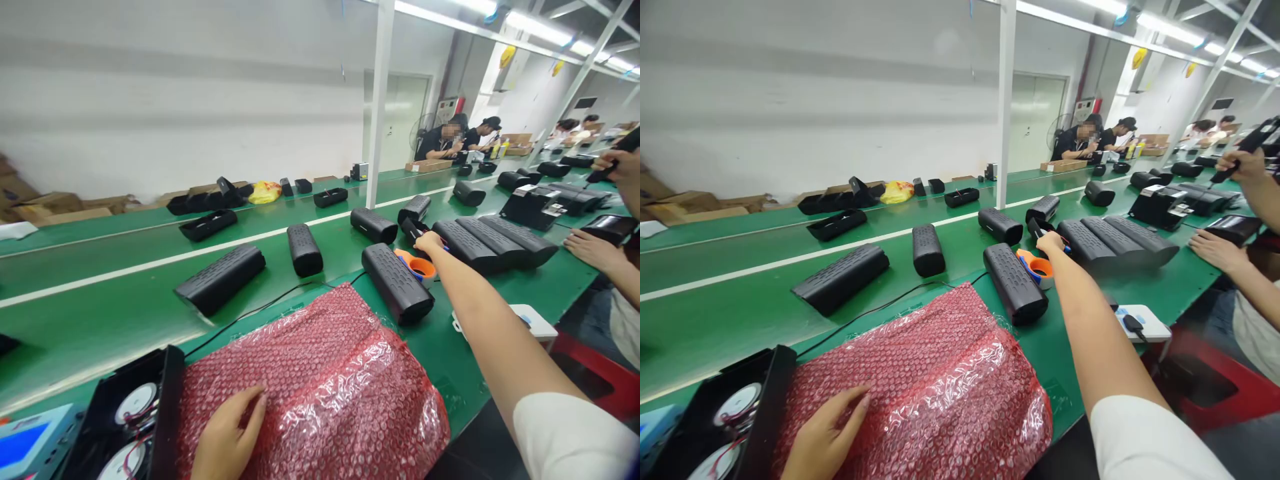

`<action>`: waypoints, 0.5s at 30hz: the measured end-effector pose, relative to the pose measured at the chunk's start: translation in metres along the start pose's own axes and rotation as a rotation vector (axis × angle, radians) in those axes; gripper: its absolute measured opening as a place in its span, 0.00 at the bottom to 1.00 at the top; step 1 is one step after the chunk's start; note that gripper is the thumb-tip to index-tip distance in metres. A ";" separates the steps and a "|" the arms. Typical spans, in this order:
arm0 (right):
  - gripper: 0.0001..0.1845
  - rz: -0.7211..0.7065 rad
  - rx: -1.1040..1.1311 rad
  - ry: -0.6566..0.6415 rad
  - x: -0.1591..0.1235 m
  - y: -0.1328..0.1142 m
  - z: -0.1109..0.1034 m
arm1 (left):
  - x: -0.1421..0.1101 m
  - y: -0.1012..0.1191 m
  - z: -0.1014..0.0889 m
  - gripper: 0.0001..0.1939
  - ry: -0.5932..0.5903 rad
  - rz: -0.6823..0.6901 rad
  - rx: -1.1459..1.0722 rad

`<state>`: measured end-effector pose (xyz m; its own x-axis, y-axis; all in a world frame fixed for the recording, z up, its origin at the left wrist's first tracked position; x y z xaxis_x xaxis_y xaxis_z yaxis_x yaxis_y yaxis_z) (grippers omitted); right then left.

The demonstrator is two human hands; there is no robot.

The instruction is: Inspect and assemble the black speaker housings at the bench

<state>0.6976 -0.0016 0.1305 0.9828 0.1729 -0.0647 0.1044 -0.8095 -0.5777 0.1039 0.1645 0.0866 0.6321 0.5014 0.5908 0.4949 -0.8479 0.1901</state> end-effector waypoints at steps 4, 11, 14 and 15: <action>0.17 -0.031 0.210 0.037 -0.015 -0.022 -0.025 | -0.001 0.004 0.000 0.16 0.006 0.026 -0.018; 0.07 -0.225 0.704 -0.108 -0.105 -0.088 -0.039 | -0.002 0.012 -0.002 0.17 -0.009 0.059 -0.028; 0.06 -0.233 0.926 -0.382 -0.174 -0.105 -0.014 | -0.003 0.005 -0.002 0.18 -0.016 -0.003 -0.048; 0.05 -0.218 0.973 -0.495 -0.202 -0.107 -0.002 | -0.005 0.001 -0.001 0.19 -0.018 -0.035 -0.059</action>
<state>0.4883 0.0490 0.2074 0.7662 0.6381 -0.0766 -0.1099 0.0127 -0.9939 0.1003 0.1613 0.0846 0.6261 0.5338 0.5684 0.4813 -0.8381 0.2570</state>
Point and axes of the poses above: each hand's wrist, its own x-axis towards the middle knuckle, its own z-axis out of the palm, y = z × x, the point moved 10 cm from there along x, towards the middle knuckle, and after that the axes turned 9 degrees about x, right-handed, at the moved point
